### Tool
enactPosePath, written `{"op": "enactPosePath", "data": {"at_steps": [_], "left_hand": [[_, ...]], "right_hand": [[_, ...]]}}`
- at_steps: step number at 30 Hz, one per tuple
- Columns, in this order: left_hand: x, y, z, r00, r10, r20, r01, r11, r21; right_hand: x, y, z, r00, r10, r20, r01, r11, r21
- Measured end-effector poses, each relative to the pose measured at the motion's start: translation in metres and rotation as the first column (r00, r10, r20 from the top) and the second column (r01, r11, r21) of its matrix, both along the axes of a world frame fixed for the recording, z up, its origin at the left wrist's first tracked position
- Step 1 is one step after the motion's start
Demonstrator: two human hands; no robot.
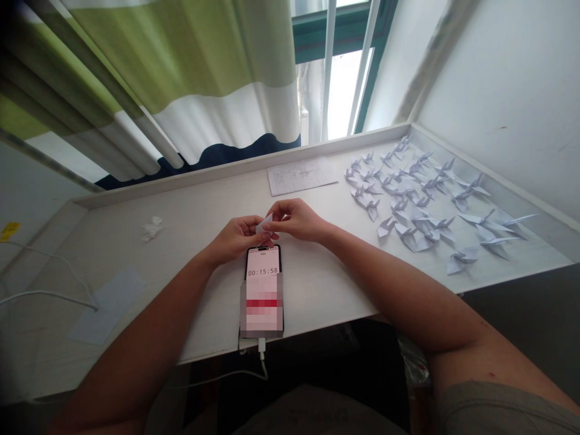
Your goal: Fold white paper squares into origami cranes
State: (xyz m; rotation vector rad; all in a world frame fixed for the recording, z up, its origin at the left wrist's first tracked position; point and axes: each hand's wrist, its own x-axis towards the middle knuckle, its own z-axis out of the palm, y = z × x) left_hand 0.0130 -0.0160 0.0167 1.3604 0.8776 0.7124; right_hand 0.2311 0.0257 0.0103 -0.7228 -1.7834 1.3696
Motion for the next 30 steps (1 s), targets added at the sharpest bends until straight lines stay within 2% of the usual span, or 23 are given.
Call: {"op": "enactPosePath", "data": {"at_steps": [4,8,11,14,17,22,26,30], "left_hand": [[0.003,0.000,0.001,0.999,0.047,0.012,-0.047,0.999,0.017],[0.008,-0.003,0.004,0.994,0.098,0.046,-0.099,0.994,0.033],[0.011,-0.005,0.005,0.987,0.149,0.062,-0.152,0.987,0.059],[0.012,-0.005,0.005,0.985,0.167,0.047,-0.169,0.985,0.042],[0.013,-0.003,0.005,0.984,0.177,0.030,-0.178,0.983,0.037],[0.016,-0.002,0.002,0.978,0.207,0.028,-0.208,0.977,0.035],[0.016,-0.003,0.007,0.983,0.178,0.033,-0.180,0.983,0.043],[0.013,-0.006,0.013,0.990,0.138,0.026,-0.138,0.990,0.014]], "right_hand": [[-0.002,-0.002,-0.001,1.000,0.007,0.005,-0.007,0.998,0.060],[-0.008,-0.007,-0.002,0.997,-0.075,0.026,0.072,0.990,0.119],[-0.009,-0.011,0.000,0.996,-0.030,0.085,0.018,0.990,0.141],[-0.007,-0.012,0.001,0.994,-0.032,0.108,0.002,0.965,0.261],[-0.005,-0.010,0.002,0.995,-0.071,0.065,0.044,0.937,0.347],[-0.004,-0.007,0.000,0.995,-0.095,0.035,0.084,0.968,0.237],[-0.006,-0.011,0.002,0.993,-0.114,0.005,0.110,0.969,0.220],[-0.005,-0.007,0.005,0.979,-0.161,-0.123,0.179,0.973,0.149]]}}
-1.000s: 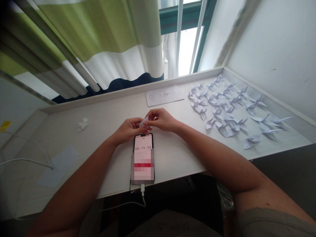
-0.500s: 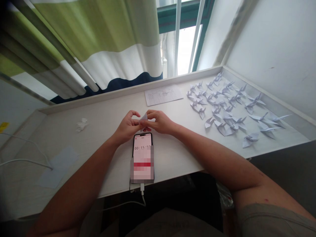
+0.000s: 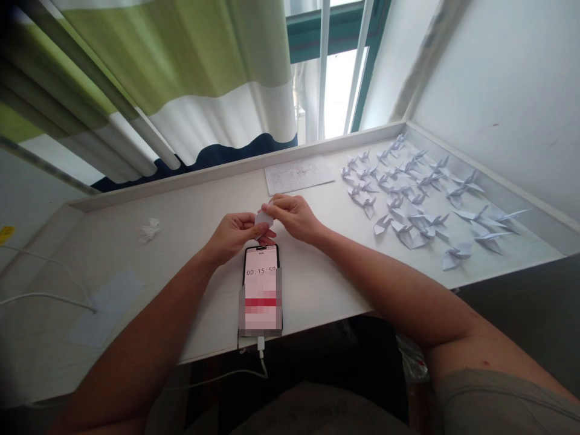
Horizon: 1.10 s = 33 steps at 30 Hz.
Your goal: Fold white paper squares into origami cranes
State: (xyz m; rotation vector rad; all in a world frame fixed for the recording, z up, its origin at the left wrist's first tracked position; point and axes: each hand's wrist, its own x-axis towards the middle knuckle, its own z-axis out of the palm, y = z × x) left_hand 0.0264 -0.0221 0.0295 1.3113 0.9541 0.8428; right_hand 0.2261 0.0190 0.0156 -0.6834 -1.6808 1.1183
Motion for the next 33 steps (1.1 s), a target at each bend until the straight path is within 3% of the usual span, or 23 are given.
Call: {"op": "enactPosePath", "data": {"at_steps": [4,6,9,13,16,19,24,26,29,33], "left_hand": [[-0.003,0.000,0.000,0.999,-0.026,-0.026,0.024,0.998,-0.053],[-0.005,0.001,-0.001,1.000,-0.013,-0.019,0.012,0.998,-0.056],[-0.007,0.004,-0.002,1.000,0.017,0.023,-0.016,0.999,-0.051],[-0.007,0.005,-0.001,0.999,-0.002,0.034,0.005,0.996,-0.085],[-0.007,0.004,-0.001,1.000,-0.023,0.021,0.025,0.996,-0.086],[-0.006,0.002,-0.001,0.999,-0.034,0.026,0.036,0.996,-0.083],[-0.006,0.002,-0.001,1.000,-0.030,-0.003,0.030,0.998,-0.062],[-0.005,0.003,-0.002,1.000,0.026,0.002,-0.026,1.000,-0.018],[-0.005,0.004,-0.002,0.999,0.052,0.010,-0.052,0.998,0.030],[-0.004,0.002,-0.001,1.000,-0.011,0.006,0.011,0.999,0.052]], "right_hand": [[0.011,0.019,-0.001,0.938,-0.262,-0.229,0.225,0.958,-0.175],[0.016,0.025,-0.002,0.911,-0.306,-0.276,0.248,0.942,-0.227],[0.015,0.022,-0.003,0.967,-0.145,-0.209,0.097,0.970,-0.223],[0.004,0.007,-0.004,0.998,0.038,-0.051,-0.042,0.996,-0.081],[-0.001,0.003,-0.007,0.999,0.045,-0.024,-0.045,0.999,-0.029],[0.001,0.007,-0.008,0.998,0.027,-0.057,-0.030,0.998,-0.056],[0.009,0.017,-0.006,0.966,-0.185,-0.180,0.146,0.967,-0.209],[0.008,0.016,-0.007,0.985,-0.113,-0.132,0.085,0.975,-0.204],[0.002,0.009,-0.009,0.995,0.102,-0.011,-0.103,0.987,-0.122],[-0.002,0.003,-0.010,0.995,0.097,0.007,-0.096,0.990,-0.100]]}}
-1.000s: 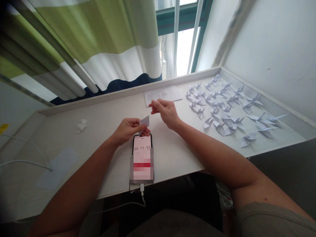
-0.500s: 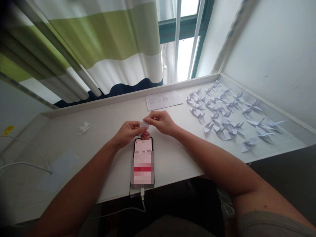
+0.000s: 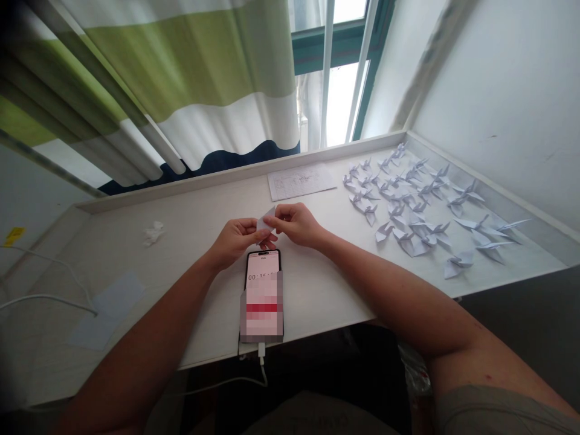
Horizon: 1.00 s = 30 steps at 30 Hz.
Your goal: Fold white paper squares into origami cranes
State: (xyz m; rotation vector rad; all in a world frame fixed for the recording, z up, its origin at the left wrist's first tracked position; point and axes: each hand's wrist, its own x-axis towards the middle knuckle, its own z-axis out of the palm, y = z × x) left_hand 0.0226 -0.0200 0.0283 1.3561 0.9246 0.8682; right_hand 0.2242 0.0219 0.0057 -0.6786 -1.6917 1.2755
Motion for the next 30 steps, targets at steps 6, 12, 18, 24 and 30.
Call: {"op": "enactPosePath", "data": {"at_steps": [6,12,18,24,30], "left_hand": [[0.0022,-0.0012,0.0003,0.999,-0.014,0.034,0.014,1.000,-0.012],[-0.0010,0.0010,-0.0021,0.998,-0.045,0.038,0.047,0.998,-0.045],[-0.0016,0.0041,-0.0032,0.997,-0.002,0.080,0.004,1.000,-0.026],[0.0044,-0.0021,-0.0004,0.988,0.104,-0.113,-0.090,0.989,0.120],[0.0053,-0.0017,0.0000,0.992,0.092,-0.085,-0.084,0.992,0.097]], "right_hand": [[0.0019,0.0009,0.0033,0.998,-0.046,-0.039,0.045,0.998,-0.035],[0.0022,0.0053,0.0027,0.984,-0.179,-0.020,0.180,0.983,0.034],[0.0044,0.0054,0.0042,0.980,-0.200,-0.006,0.200,0.977,0.072],[0.0048,0.0039,0.0056,0.979,-0.201,-0.003,0.201,0.977,0.076],[0.0039,0.0026,0.0050,0.979,-0.203,-0.023,0.203,0.978,0.042]]}}
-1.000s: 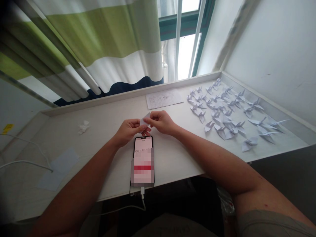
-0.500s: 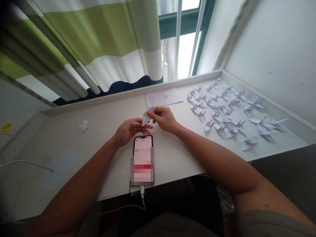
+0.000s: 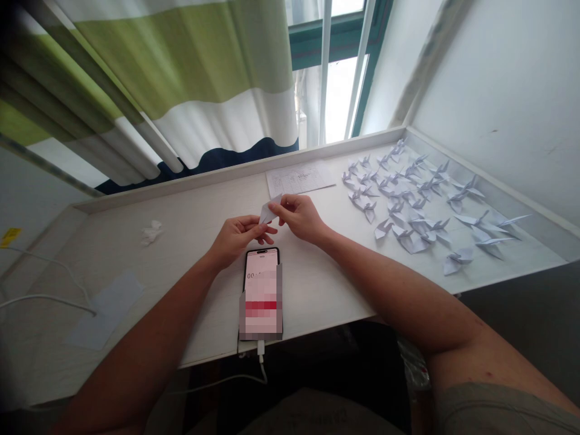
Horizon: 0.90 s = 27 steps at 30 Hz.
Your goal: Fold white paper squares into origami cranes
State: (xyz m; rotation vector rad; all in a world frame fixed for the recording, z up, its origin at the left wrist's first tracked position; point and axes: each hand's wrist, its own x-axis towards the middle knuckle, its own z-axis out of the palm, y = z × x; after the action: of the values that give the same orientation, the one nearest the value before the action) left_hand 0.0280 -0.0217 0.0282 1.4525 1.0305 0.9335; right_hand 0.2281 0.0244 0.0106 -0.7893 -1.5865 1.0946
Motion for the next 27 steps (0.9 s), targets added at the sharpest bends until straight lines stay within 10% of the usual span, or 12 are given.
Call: {"op": "enactPosePath", "data": {"at_steps": [10,14,18,27], "left_hand": [[-0.001,0.005,-0.007,0.983,0.069,0.170,-0.046,0.990,-0.137],[-0.002,0.006,-0.006,0.977,0.111,0.181,-0.085,0.986,-0.145],[-0.004,0.005,-0.004,0.979,0.094,0.183,-0.065,0.986,-0.155],[-0.006,0.004,-0.008,0.988,0.039,0.148,-0.012,0.983,-0.183]], "right_hand": [[-0.002,0.005,-0.010,0.991,0.131,-0.027,-0.132,0.990,-0.053],[0.004,0.004,-0.005,0.997,-0.022,0.075,0.007,0.981,0.192],[0.016,0.006,0.003,0.938,-0.030,0.346,-0.144,0.873,0.466],[0.021,0.011,0.002,0.870,0.017,0.492,-0.291,0.825,0.484]]}}
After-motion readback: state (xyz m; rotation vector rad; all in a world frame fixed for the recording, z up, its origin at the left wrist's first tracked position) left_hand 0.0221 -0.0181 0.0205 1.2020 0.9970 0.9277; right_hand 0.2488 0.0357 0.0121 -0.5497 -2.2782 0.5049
